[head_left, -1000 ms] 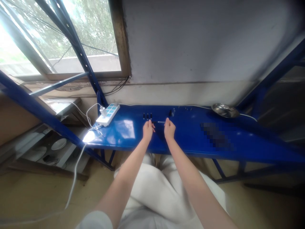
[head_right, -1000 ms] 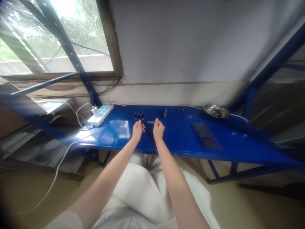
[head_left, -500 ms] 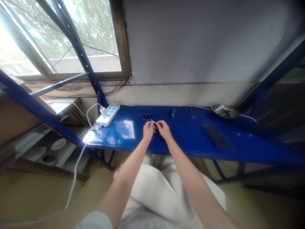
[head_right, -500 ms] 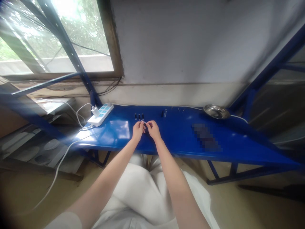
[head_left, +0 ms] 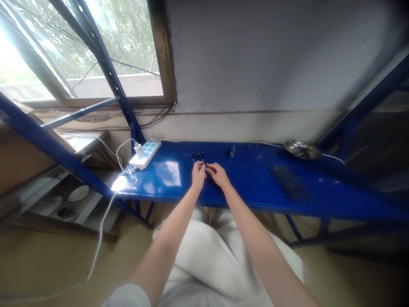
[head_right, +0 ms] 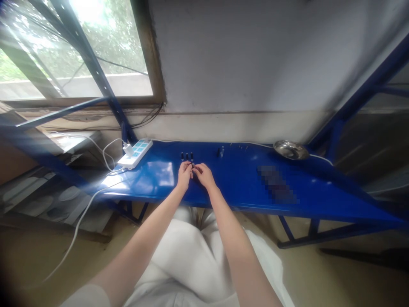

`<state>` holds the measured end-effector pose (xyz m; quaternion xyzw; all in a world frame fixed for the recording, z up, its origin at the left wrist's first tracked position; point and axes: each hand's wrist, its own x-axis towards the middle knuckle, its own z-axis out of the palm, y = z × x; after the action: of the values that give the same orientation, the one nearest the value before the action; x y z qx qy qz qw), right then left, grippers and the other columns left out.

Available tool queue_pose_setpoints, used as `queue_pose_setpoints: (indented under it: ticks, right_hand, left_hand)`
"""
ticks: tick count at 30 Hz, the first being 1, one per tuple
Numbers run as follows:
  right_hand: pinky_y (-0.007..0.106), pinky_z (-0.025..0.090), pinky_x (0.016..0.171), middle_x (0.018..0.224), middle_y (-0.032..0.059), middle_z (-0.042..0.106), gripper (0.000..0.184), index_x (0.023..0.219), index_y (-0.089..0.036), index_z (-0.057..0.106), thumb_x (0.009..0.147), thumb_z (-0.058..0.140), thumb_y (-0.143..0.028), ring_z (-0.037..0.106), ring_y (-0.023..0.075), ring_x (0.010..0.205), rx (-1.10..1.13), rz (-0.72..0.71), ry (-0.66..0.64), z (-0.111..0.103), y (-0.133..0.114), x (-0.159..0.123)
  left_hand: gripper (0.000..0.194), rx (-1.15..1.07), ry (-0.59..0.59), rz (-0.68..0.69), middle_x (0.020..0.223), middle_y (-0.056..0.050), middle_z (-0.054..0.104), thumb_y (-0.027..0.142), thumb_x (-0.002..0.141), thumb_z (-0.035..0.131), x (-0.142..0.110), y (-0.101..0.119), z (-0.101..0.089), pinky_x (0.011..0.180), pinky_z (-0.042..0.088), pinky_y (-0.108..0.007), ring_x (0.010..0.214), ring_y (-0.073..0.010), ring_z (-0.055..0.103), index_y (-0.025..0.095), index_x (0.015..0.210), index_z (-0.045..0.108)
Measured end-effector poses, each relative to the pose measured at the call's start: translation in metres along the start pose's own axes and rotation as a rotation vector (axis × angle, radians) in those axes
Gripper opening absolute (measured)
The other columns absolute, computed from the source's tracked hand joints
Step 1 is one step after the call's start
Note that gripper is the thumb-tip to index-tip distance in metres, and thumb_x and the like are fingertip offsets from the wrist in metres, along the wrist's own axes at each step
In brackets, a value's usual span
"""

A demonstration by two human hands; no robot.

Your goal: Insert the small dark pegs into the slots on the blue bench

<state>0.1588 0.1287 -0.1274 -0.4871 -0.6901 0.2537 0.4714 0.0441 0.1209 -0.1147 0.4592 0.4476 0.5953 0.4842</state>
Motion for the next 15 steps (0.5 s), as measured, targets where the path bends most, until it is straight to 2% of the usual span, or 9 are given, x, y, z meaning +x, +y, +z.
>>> queue_pose_setpoints:
  ticks: [3, 10, 12, 15]
  right_hand:
    - [0.029, 0.04, 0.066, 0.075, 0.0019, 0.053, 0.029, 0.084, -0.02, 0.062, 0.078, 0.048, -0.045, 0.048, 0.0155, 0.067, -0.001, -0.002, -0.021, -0.0008, -0.0027, -0.0009]
    - [0.028, 0.037, 0.061, 0.068, 0.0013, 0.05, 0.032, 0.064, -0.02, 0.055, 0.078, 0.047, -0.048, 0.045, 0.0151, 0.063, -0.046, -0.041, -0.049, -0.0015, -0.0088, -0.0013]
    - [0.028, 0.037, 0.061, 0.067, 0.0013, 0.05, 0.032, 0.063, -0.02, 0.054, 0.078, 0.047, -0.047, 0.045, 0.0149, 0.062, -0.06, -0.047, -0.023, -0.001, -0.0091, -0.0015]
    - [0.029, 0.038, 0.061, 0.068, 0.0023, 0.052, 0.031, 0.065, -0.019, 0.053, 0.078, 0.048, -0.047, 0.046, 0.0152, 0.063, -0.075, -0.013, 0.093, -0.0014, -0.0096, -0.0018]
  left_hand:
    - [0.013, -0.021, -0.007, -0.001, 0.064, 0.005, 0.045, 0.03, 0.081, 0.049, -0.0001, 0.0003, -0.0005, 0.041, 0.031, -0.017, 0.041, -0.0026, 0.037, 0.018, 0.087, 0.048]
    - [0.018, -0.058, -0.008, -0.002, 0.052, 0.007, 0.035, 0.035, 0.084, 0.043, 0.0009, 0.002, -0.0011, 0.038, 0.024, -0.018, 0.038, -0.0038, 0.03, 0.018, 0.083, 0.049]
    - [0.018, -0.065, -0.008, 0.004, 0.051, 0.007, 0.035, 0.035, 0.084, 0.042, 0.001, 0.0015, -0.0012, 0.038, 0.024, -0.018, 0.038, -0.0041, 0.031, 0.018, 0.083, 0.048]
    - [0.017, -0.033, -0.004, 0.016, 0.053, 0.007, 0.038, 0.034, 0.084, 0.041, -0.0002, 0.002, -0.0007, 0.039, 0.025, -0.017, 0.039, -0.0045, 0.033, 0.019, 0.085, 0.049]
